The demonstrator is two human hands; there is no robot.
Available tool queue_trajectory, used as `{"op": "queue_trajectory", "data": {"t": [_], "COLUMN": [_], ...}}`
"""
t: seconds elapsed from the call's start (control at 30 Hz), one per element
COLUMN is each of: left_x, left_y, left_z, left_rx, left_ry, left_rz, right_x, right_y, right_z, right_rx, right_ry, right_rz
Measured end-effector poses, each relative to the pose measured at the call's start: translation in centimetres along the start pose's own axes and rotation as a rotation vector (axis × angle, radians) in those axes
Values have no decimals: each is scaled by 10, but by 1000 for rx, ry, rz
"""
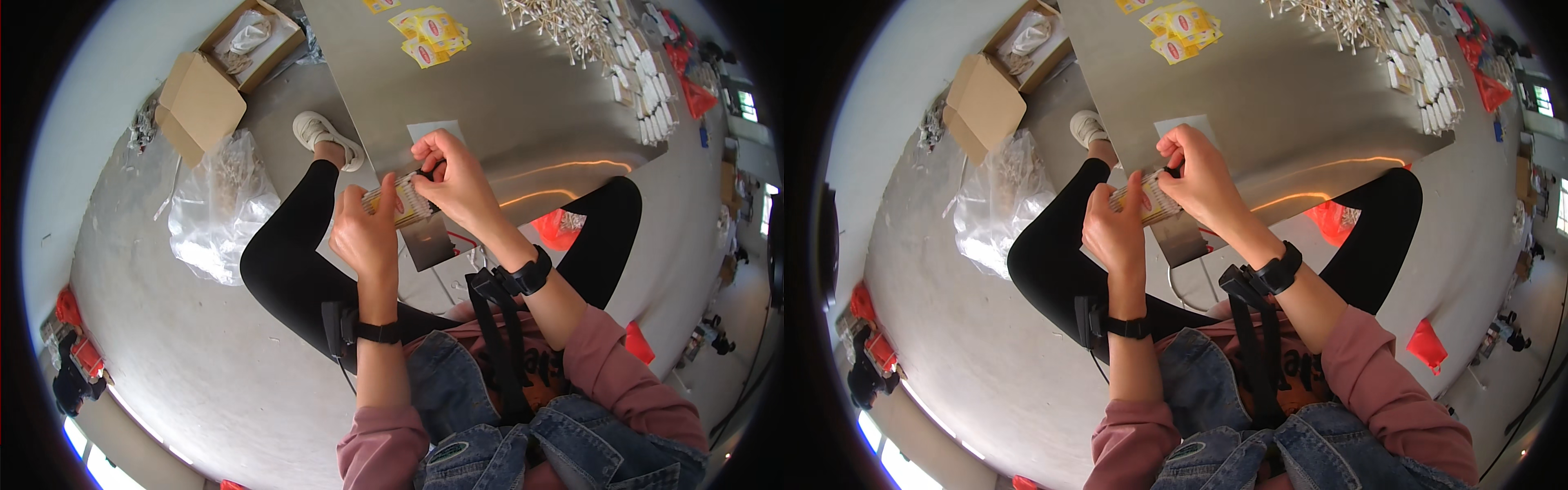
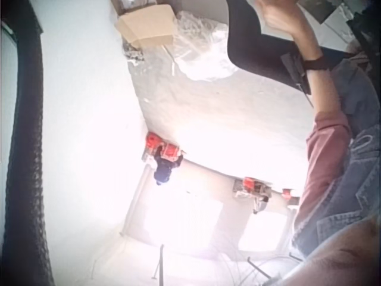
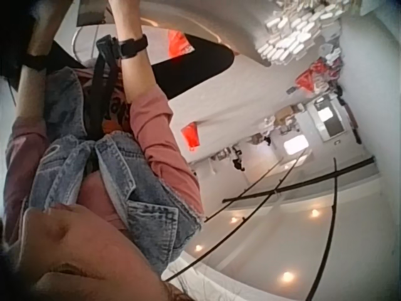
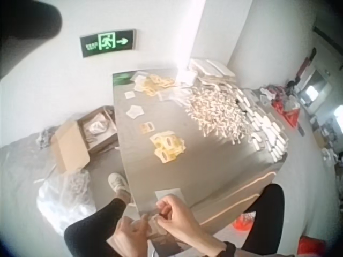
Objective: Packaging cotton swabs into small plastic bags and sealing them with labels.
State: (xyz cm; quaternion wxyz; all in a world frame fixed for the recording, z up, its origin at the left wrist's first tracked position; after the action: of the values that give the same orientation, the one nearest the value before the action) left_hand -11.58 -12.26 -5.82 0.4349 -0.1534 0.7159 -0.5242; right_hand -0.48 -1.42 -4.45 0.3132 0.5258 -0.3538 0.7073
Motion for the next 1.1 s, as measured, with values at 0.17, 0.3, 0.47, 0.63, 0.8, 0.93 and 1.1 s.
{"op": "queue_trajectory", "data": {"t": [0.17, 0.3, 0.47, 0.63, 0.8, 0.93, 1.1], "left_x": [0, 1, -1, 1, 0, 1, 3], "left_y": [1, 1, 1, 2, 2, 1, 3], "left_z": [0, 0, 0, 0, 0, 1, 1], "left_rx": [-21, -34, -14, -21, -38, -40, -23], "left_ry": [18, 23, 15, 14, 24, 26, -4], "left_rz": [-4, -5, -1, -12, -17, -21, 10], "right_x": [-3, -2, -4, -4, -2, 0, -10], "right_y": [-2, 0, -2, -2, -1, -1, -3], "right_z": [-1, 0, 0, 0, 1, 3, 4], "right_rx": [8, 1, 7, 9, 12, 18, 33], "right_ry": [35, -6, 2, -8, -41, -51, -29], "right_rz": [-58, -10, -48, -44, -4, -14, -86]}}
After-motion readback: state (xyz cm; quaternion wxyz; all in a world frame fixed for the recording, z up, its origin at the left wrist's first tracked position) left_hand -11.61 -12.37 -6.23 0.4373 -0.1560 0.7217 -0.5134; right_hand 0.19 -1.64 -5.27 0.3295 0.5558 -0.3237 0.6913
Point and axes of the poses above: each hand's wrist, its own z-axis away from the middle knuckle, its own y-axis out of the palm, x = y × z, the point moved 4 cm from there along -z, towards the middle knuckle, and after that the axes turned 10 degrees about -z, right-handed, at the moved point
